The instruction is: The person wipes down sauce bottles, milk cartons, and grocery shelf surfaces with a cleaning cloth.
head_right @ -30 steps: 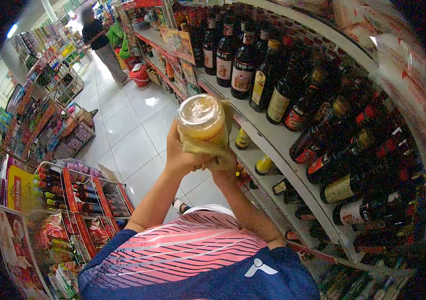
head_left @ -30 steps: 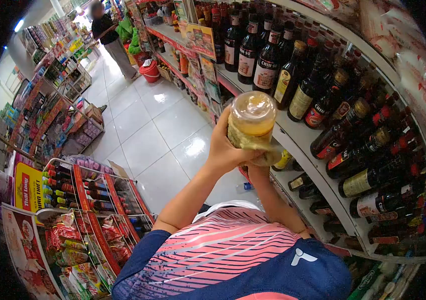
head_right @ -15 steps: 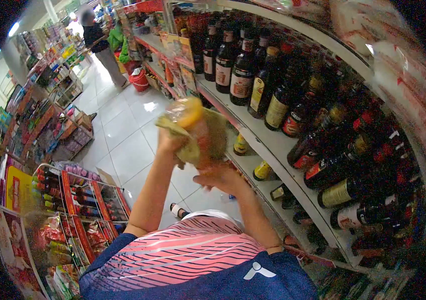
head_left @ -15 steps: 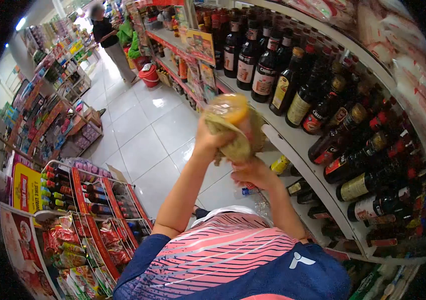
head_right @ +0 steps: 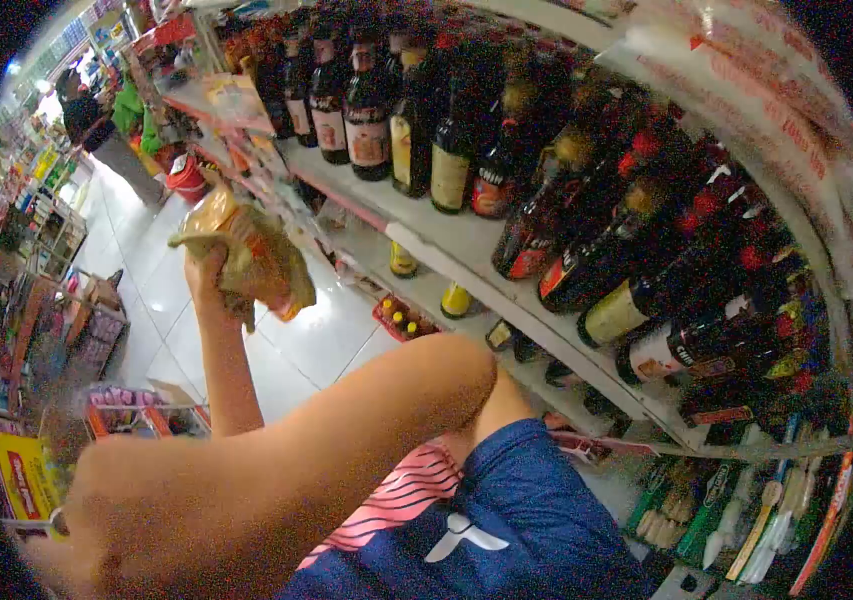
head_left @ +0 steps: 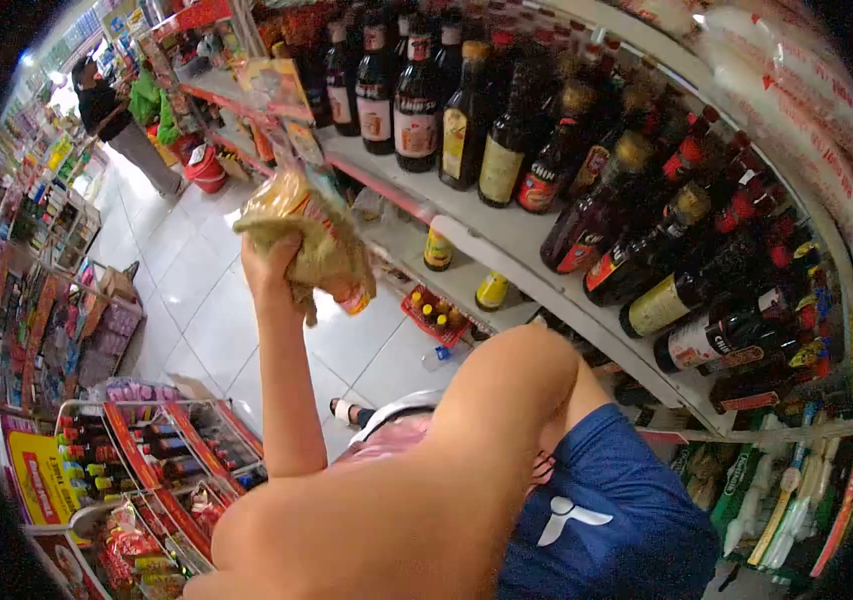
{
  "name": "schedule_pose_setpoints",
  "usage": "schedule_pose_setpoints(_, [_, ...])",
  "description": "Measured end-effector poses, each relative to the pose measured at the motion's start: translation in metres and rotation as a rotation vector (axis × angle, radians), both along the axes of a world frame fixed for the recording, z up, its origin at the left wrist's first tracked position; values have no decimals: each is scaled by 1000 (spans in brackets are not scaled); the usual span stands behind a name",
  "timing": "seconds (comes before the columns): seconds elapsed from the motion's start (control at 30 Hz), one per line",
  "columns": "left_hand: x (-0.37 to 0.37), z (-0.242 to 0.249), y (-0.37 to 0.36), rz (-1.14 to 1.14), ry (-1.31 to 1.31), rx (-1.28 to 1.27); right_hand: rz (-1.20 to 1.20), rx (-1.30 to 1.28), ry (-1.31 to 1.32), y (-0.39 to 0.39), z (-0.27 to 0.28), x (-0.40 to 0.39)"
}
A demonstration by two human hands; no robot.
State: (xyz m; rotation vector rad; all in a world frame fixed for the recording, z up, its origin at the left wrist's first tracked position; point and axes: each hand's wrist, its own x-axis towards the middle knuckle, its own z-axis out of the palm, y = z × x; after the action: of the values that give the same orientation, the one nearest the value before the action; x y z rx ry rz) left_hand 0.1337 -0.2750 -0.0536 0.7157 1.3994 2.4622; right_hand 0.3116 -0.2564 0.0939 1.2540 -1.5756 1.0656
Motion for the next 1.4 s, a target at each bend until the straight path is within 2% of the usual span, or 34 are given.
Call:
schedule_pose_setpoints(0.03, [-2, -2, 1, 11, -11, -45, 51, -15, 38, 3, 5, -1])
schedule_pose_setpoints(0.07, [-3, -5, 4, -59, -4, 61, 93, -35, 71, 6, 10, 1])
schedule_pose_setpoints(0.17, [-8, -11, 3, -19, -12, -21, 147, -48, 154, 6, 26, 5])
schedule_pose_setpoints(0.23, [-6, -10, 7, -102, -7, 61, 111, 94, 137, -1, 26, 3])
schedule_pose_setpoints(0.4, [-5, -18, 10, -112, -21, 39, 125, 356, 34, -10, 14, -2])
schedule_pose_setpoints(0.5, [-18, -22, 13, -154, 58, -28, 170, 518, -8, -11, 2, -7])
schedule_pose_setpoints(0.53, [-17, -22, 14, -103, -10, -44, -95, 615, -26, -3, -19, -18])
schedule_pose_setpoints(0.57, [-24, -26, 13, -67, -12, -113, -59, 404, -233, 11, -36, -22])
schedule_pose_setpoints(0.6, [-19, -22, 17, -100, -39, -23, -251, 143, -47, 28, -56, -29])
schedule_pose_setpoints(0.63, [-10, -19, 22, -128, -66, 75, -442, -31, -115, 54, -85, -35])
schedule_pose_setpoints(0.67, [-12, -19, 21, -116, -47, 6, -625, -203, -192, 77, -113, -39])
schedule_pose_setpoints(0.7, [-14, -19, 19, -100, -31, -61, -760, -444, -402, 81, -132, -37])
schedule_pose_setpoints(0.77, [-6, -15, 22, -125, -118, -163, -873, -683, -629, 79, -180, -48])
schedule_pose_setpoints(0.83, [8, -16, 29, -146, -132, -240, -726, -742, -720, 70, -203, -52])
schedule_pose_setpoints(0.9, [16, -24, 41, -196, 47, -142, -597, -804, -807, 70, -209, -51])
schedule_pose_setpoints(0.97, [29, -7, 44, -279, 30, 1, -364, -768, -1349, 80, -211, -46])
schedule_pose_setpoints(1.03, [17, 0, 47, -345, 46, 21, -279, -710, -1343, 86, -219, -40])
schedule_pose_setpoints(1.1, [4, 3, 50, -627, -47, 232, 651, -789, -1469, 89, -224, -35])
schedule_pose_setpoints(1.13, [-5, 2, 51, -690, 7, 174, 792, -818, -1450, 86, -228, -37])
schedule_pose_setpoints(1.23, [10, -5, 55, -701, 82, 158, 791, -910, -1388, 82, -220, -40])
schedule_pose_setpoints(1.27, [23, -8, 47, -709, 10, 125, 793, -907, -1390, 84, -213, -42])
schedule_pose_setpoints(1.3, [34, -13, 44, -706, 10, 124, 465, -783, -1378, 88, -206, -42])
schedule_pose_setpoints(1.33, [43, -19, 41, -664, 16, -26, 143, -652, -1342, 89, -202, -43])
schedule_pose_setpoints(1.37, [47, -21, 40, -622, 23, -174, 145, -652, -1343, 88, -204, -44])
schedule_pose_setpoints(1.4, [45, -21, 40, -622, 23, -174, 160, -756, -1318, 88, -206, -45])
